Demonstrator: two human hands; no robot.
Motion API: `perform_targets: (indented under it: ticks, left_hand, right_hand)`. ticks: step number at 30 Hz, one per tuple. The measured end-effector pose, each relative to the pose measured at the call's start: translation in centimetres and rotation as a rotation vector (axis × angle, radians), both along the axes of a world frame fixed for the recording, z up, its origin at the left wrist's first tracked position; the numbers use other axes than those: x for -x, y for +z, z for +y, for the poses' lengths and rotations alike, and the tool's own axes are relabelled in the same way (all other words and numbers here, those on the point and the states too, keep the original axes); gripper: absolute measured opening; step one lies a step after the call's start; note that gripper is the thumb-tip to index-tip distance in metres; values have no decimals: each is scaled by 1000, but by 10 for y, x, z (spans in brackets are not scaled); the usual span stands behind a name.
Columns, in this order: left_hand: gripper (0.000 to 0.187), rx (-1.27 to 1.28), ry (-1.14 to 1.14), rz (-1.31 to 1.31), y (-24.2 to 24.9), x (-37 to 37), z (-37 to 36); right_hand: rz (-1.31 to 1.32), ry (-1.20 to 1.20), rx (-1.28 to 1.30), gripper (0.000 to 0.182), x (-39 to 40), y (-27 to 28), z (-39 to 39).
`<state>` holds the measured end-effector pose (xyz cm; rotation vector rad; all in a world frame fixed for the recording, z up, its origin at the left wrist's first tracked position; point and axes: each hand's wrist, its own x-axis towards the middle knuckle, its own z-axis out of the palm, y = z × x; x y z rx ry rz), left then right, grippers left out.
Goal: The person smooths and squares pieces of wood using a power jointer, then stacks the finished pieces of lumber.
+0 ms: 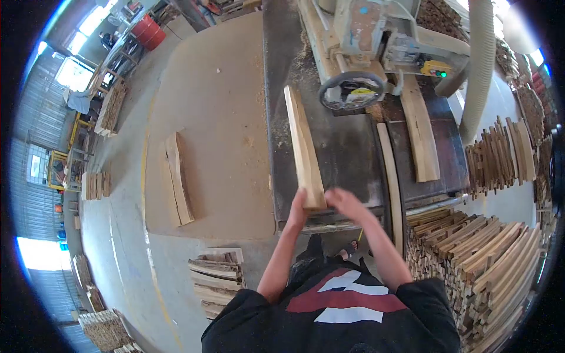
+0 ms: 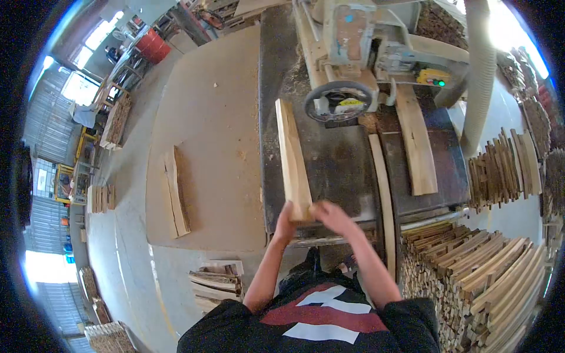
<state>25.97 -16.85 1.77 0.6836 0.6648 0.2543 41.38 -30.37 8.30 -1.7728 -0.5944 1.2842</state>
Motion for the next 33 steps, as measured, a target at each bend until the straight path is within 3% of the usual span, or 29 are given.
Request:
perform_targets:
  ticks: [2, 3, 4, 6, 7, 9, 12, 15, 18, 19, 21, 24, 30, 33]
  left_hand:
    - [59, -486, -139, 147, 26, 9, -47]
    - [61, -806, -332, 292, 14, 18, -59]
    - [61, -819, -350, 284, 15, 23, -75]
    - [63, -1765, -229, 358, 20, 27, -106]
    - [64, -1766, -239, 510, 22, 22, -124]
    - [62, -1850, -303, 502, 13, 7, -153]
    - [60, -1878, -417, 533, -2, -15, -186]
    - [61, -1859, -436, 529, -7, -53, -196]
    - [56, -1797, -411, 612, -14, -100, -186]
    - [56, -1798, -410, 608, -18, -115, -179]
    - [52, -1751, -296, 676, -26, -142, -165]
    - [49, -1771, -264, 679, -26, -176, -131]
    - [47, -1796, -122, 629, -29, -246, -59]
    - [44, -1693, -63, 543, 5, -272, -25]
  right_hand:
    - [-120, -25, -201, 44, 46, -25, -49]
    - [-127, -19, -162, 46, 54, -19, -72]
    - [-131, -16, -121, 48, 61, -15, -98]
    - [365, -304, 66, 50, 79, -50, -151]
    - [368, -328, 53, 50, 87, -54, -173]
    - [710, -567, 37, 43, 104, -58, -210]
    - [906, -735, -41, 35, 113, -90, -243]
    - [1063, -922, -218, 31, 110, -124, -242]
    - [1233, -1035, -308, 37, 98, -119, -215]
    - [1229, -1037, -310, 37, 90, -111, -202]
    - [714, -856, -63, 51, 72, -94, -182]
    - [468, -700, 63, 62, 34, -90, -150]
    - [470, -847, 16, 51, -35, -90, -62]
    - [481, -1026, 89, 41, -61, -83, -18]
